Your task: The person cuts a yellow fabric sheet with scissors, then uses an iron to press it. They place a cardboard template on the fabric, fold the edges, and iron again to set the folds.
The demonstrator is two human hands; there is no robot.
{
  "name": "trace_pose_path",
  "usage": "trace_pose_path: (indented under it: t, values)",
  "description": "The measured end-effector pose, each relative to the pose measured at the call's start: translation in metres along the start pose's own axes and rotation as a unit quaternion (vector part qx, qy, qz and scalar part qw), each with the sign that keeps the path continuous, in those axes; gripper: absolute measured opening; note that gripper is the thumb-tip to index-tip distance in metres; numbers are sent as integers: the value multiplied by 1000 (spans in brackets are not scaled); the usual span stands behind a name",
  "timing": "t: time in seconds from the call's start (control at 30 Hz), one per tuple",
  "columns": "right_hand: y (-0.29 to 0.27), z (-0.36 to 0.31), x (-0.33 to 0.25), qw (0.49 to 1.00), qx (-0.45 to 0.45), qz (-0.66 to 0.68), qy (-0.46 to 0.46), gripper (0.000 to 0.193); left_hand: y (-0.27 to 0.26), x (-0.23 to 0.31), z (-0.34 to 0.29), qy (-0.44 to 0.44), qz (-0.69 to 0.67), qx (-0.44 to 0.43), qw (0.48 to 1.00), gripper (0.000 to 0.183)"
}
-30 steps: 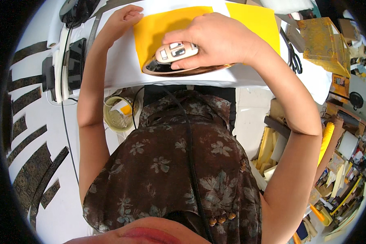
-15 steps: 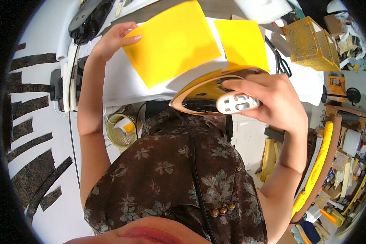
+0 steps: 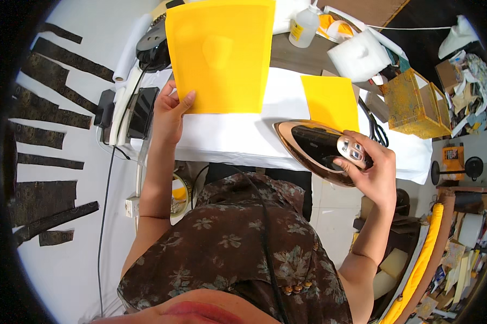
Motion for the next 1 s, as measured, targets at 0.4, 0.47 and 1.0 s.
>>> trace_pose_path:
  t: [0.4, 0.47, 1.0]
  values:
    - [12, 68, 10, 982, 176, 21, -67, 43, -60, 2, -20, 115, -12, 134, 984, 22]
    - [20, 114, 2, 971, 199, 45, -122, 47, -73, 26, -28, 101, -45, 222, 969, 27]
    - [291, 566, -159, 884, -233, 25, -405, 55, -126, 26, -86, 54, -41, 413, 908, 24]
Point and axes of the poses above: each hand's wrist, its own z-axis towards the middle knuckle, its own y-axis out of the palm, x = y × z, the point moved 2 cm from there along z, towards the middle knuckle, and after that the axes turned 8 degrees about z, right-handed, at the moved point
